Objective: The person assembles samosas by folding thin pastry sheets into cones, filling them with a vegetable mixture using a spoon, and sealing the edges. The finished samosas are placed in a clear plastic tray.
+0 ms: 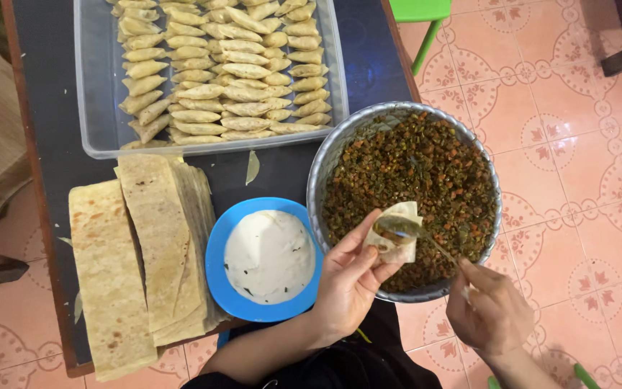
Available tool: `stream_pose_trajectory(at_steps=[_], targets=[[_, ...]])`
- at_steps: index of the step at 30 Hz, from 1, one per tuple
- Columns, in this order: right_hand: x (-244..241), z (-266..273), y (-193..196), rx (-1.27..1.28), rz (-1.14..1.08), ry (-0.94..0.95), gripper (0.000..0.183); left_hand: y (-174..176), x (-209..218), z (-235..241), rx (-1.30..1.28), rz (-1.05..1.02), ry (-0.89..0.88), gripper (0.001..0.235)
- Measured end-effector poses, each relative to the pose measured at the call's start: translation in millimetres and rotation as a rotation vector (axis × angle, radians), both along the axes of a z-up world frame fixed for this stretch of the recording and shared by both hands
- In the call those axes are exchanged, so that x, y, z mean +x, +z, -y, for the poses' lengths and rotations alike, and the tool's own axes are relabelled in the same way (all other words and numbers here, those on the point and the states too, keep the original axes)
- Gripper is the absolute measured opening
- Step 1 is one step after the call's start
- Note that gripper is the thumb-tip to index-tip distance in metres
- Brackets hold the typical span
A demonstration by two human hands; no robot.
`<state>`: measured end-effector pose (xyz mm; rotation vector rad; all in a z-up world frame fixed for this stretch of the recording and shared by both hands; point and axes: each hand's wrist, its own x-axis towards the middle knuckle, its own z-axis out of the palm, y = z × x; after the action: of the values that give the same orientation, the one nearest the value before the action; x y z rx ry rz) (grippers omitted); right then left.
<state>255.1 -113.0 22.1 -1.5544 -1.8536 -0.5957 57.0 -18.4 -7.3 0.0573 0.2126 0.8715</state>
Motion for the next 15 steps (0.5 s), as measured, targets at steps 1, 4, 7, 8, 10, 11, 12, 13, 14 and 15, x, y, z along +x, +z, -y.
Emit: stream_pose_trajectory(at_steps=[1, 4, 7, 8, 10, 11, 12, 13, 14, 15], targets=[[4, 2, -10, 0.072, 0.028, 0.047, 0.033, -2, 0, 0, -0.004, 0.041, -0.009, 0.056], [26, 25, -12, -0.179, -0.208, -0.263, 0.02, -9, -1, 1, -0.009, 0.114, -0.022, 0.052], [36, 8, 2, -0.15, -0.322, -0.149, 0.03, -16, 0, 4, 0.012, 0.069, -0.001, 0.046], [31, -2, 5, -0.25, -0.331, -0.141, 0.035, -19, 1, 5, 0.026, 0.035, 0.009, 0.043], [13, -17, 11, -0.451, -0.35, -0.124, 0.044, -24, 4, 5, 0.041, -0.005, 0.022, 0.04], [6, -20, 15, -0.434, -0.419, -0.016, 0.05, -26, 7, 5, 0.043, -0.011, 0.024, 0.039], [-1, -20, 19, -0.417, -0.488, 0.092, 0.057, -28, 9, 6, 0.042, -0.018, 0.026, 0.039], [-6, -21, 22, -0.399, -0.556, 0.201, 0.063, -29, 12, 7, 0.042, -0.021, 0.022, 0.039], [-13, -21, 22, -0.402, -0.675, 0.277, 0.065, -30, 14, 7, 0.043, -0.026, 0.017, 0.039], [-20, -22, 20, -0.403, -0.794, 0.353, 0.066, -31, 16, 7, 0.043, -0.032, 0.011, 0.039]])
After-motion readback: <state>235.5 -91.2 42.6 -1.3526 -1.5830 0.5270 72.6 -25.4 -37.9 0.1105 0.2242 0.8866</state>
